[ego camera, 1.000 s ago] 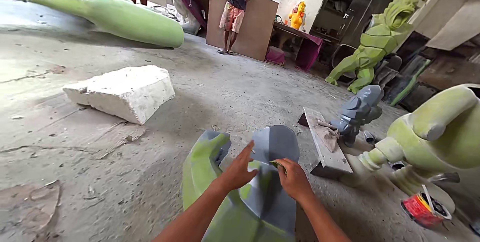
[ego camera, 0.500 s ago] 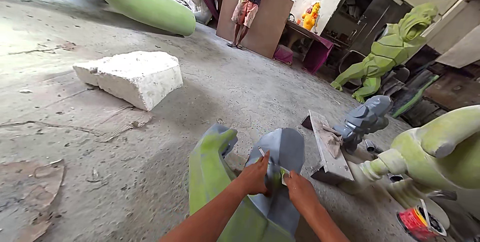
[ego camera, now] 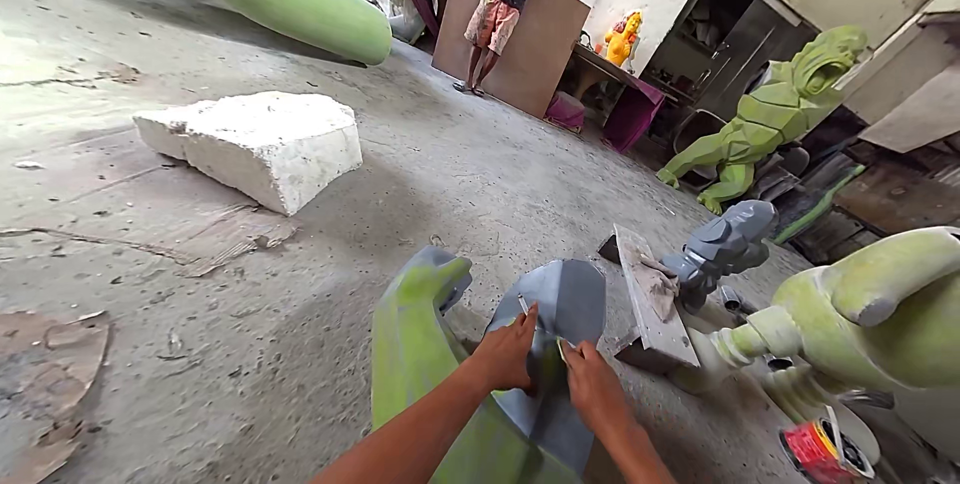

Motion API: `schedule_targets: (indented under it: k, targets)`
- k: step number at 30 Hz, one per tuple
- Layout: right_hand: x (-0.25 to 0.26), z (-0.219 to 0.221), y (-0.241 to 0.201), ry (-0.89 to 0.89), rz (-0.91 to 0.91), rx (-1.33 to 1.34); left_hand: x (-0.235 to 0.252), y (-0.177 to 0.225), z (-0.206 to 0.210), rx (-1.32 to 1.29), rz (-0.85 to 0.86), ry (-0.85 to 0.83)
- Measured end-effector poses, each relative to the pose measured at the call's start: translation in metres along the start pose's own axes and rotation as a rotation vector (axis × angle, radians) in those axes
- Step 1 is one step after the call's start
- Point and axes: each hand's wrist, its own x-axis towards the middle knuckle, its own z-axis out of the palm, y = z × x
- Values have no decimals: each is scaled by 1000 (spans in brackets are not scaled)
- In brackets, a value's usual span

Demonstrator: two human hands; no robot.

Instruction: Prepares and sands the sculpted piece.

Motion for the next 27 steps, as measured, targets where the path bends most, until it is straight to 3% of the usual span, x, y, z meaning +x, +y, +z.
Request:
schedule_targets:
  k: [4, 8, 10, 12, 16, 22, 27]
  targets:
    - [-18, 0, -22, -126, 95, -203, 0, -2, 1, 8, 7, -9]
    - [-30, -14, -9, -278, -14, -313, 1, -3, 1, 3, 21, -6]
    - [-31, -23, 12, -272, -114, -219, 1, -3, 1, 3, 17, -2]
    - [-23, -30, 37, -137, -178, -15, 0, -2, -1, 9, 12, 6]
    - [10, -36, 47, 3, -179, 238, -3, -1, -3, 7, 1, 13]
    - [41, -28, 15, -183, -119, 174, -5, -3, -3, 0, 3, 13]
    - [34, -33, 26, -182, -160, 250, -5, -2, -4, -18, 7, 25]
